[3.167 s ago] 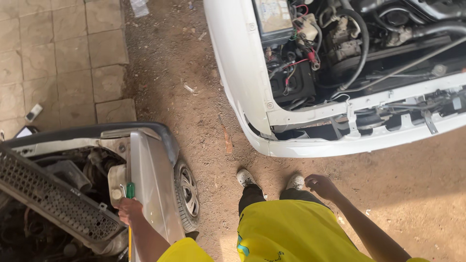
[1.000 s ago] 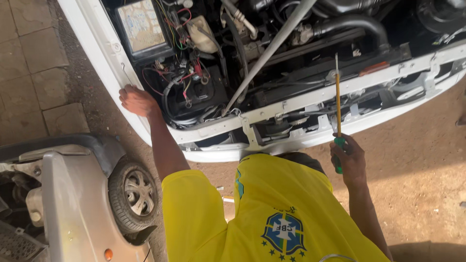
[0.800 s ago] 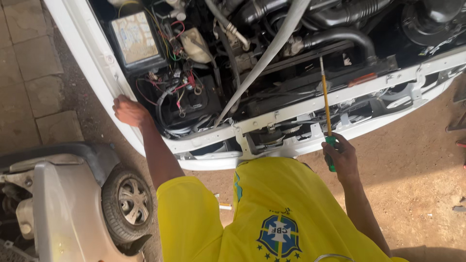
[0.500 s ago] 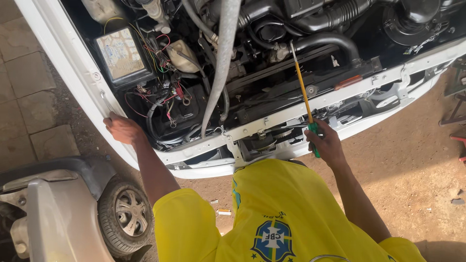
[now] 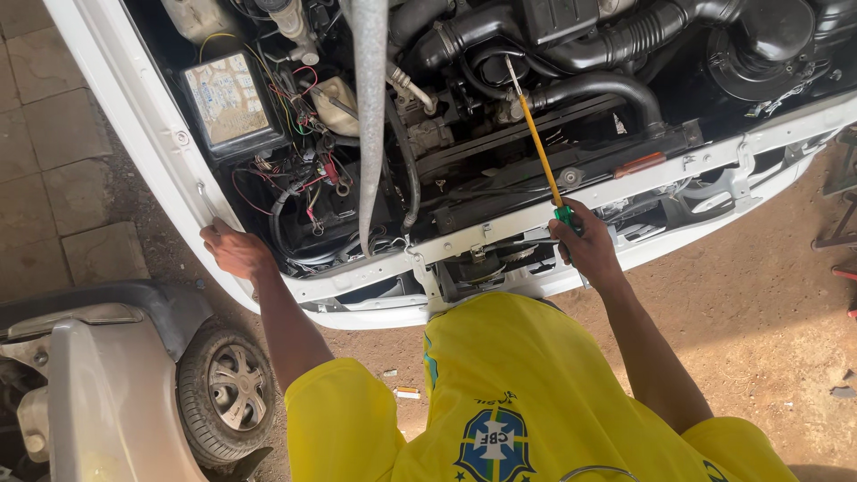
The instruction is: The person works on a car engine by using a wrench to tighten bolts on various components and later uses a screwdriver to adjust parts near the air intake.
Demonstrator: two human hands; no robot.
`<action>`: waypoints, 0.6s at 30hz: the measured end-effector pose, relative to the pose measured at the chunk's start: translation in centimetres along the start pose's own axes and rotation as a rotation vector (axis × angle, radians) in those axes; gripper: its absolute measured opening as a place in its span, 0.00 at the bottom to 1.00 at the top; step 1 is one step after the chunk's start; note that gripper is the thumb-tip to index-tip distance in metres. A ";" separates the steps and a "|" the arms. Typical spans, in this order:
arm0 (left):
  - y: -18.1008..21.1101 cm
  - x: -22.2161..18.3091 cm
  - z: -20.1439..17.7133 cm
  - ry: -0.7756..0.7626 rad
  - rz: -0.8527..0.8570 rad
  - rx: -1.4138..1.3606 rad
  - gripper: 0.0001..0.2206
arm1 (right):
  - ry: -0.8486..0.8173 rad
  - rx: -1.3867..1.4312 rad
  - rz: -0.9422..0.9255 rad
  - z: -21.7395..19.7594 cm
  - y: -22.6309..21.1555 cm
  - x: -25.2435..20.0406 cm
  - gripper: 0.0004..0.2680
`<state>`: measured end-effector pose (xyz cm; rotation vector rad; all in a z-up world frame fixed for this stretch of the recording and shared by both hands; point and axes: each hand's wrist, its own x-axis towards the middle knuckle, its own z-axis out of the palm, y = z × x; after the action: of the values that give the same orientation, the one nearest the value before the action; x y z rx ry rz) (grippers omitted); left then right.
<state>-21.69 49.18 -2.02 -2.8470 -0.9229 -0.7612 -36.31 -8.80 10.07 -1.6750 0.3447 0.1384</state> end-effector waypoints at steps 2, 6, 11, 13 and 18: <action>-0.2 -0.3 0.2 -0.005 0.013 -0.009 0.11 | 0.006 0.003 0.001 -0.1 0.1 0.0 0.17; -0.9 0.5 1.4 -0.060 -0.008 -0.046 0.09 | 0.008 -0.023 0.002 -0.1 0.2 0.3 0.17; -1.1 0.4 1.7 -0.024 -0.034 -0.050 0.10 | 0.007 -0.008 0.008 -0.1 0.5 -0.1 0.17; -1.0 0.2 1.6 0.015 -0.023 -0.059 0.10 | 0.014 -0.015 0.009 -0.3 0.5 -0.3 0.17; -1.4 0.1 1.9 0.100 0.020 -0.096 0.08 | 0.045 0.007 0.055 -0.6 0.8 -0.7 0.17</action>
<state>-21.58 50.77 -3.83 -2.8628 -0.8663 -0.9610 -37.29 -9.33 9.65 -1.6645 0.4249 0.1400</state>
